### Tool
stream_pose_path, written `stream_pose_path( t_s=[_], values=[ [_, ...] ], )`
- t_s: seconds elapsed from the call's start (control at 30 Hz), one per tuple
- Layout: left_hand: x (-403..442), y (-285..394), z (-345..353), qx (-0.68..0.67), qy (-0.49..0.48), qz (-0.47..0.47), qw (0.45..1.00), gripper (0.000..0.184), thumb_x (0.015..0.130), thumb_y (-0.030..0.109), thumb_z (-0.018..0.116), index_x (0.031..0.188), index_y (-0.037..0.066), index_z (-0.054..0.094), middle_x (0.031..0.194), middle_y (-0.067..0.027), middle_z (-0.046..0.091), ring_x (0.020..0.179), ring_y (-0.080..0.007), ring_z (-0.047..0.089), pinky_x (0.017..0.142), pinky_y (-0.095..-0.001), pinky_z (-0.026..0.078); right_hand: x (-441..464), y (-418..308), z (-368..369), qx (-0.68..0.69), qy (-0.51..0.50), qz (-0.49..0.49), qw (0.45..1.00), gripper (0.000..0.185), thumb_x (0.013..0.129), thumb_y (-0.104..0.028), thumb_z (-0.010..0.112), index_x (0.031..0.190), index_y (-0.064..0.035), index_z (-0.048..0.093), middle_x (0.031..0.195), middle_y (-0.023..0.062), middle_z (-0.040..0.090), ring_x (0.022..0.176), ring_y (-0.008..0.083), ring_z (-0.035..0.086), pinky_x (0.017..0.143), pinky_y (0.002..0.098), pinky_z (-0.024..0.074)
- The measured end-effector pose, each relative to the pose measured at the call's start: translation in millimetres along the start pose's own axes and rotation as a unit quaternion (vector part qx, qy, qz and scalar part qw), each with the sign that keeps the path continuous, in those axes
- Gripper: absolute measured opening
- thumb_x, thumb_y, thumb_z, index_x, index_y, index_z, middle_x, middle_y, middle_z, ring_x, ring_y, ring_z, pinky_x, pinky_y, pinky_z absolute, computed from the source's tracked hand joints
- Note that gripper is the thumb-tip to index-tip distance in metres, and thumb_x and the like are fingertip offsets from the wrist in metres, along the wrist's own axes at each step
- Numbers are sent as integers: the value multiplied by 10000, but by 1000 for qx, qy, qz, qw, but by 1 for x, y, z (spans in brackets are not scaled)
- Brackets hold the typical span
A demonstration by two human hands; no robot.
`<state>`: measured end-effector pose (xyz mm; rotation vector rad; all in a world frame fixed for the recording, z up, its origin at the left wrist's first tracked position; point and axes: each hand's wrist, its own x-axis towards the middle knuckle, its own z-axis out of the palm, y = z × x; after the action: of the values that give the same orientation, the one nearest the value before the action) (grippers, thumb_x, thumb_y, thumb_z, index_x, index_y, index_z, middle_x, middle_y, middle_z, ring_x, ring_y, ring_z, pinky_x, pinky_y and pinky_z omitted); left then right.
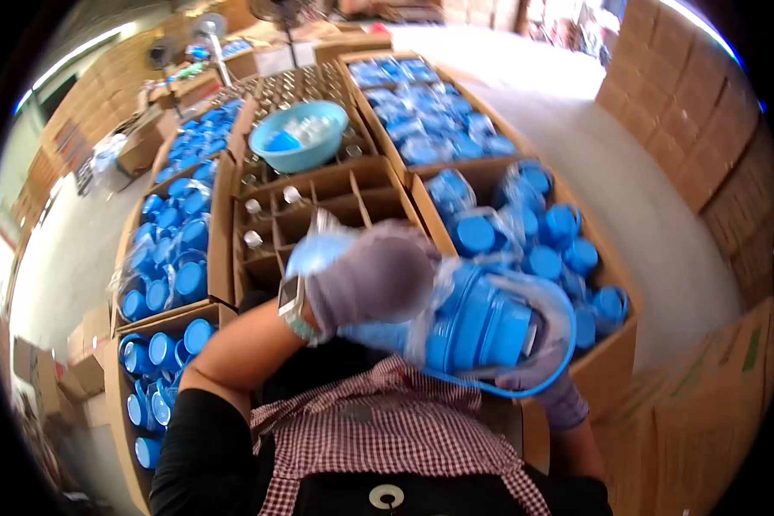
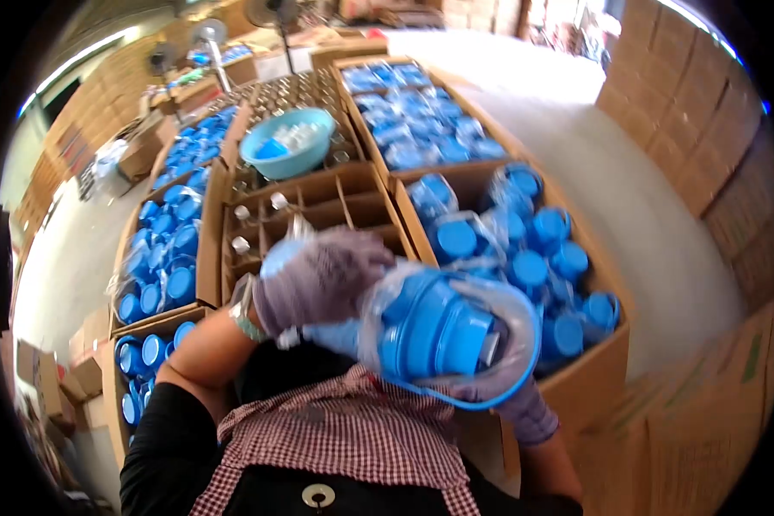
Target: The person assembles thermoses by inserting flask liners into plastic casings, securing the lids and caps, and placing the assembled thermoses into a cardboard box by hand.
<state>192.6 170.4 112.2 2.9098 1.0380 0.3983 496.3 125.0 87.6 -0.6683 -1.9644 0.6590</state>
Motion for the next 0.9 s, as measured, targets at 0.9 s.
stream_pose_path(
  t_s=[0.9],
  values=[
    [275, -147, 187, -171, 244, -118, 947, 467, 797, 367, 779, 1210, 150, 757, 1478, -135, 544, 1337, -343, 529, 1117, -462, 437, 120, 206, -127, -416, 146, 79, 894, 861, 665, -215, 921, 1409, -54, 518, 1287, 225, 612, 1205, 410, 599, 1010, 481, 498]
  ],
)
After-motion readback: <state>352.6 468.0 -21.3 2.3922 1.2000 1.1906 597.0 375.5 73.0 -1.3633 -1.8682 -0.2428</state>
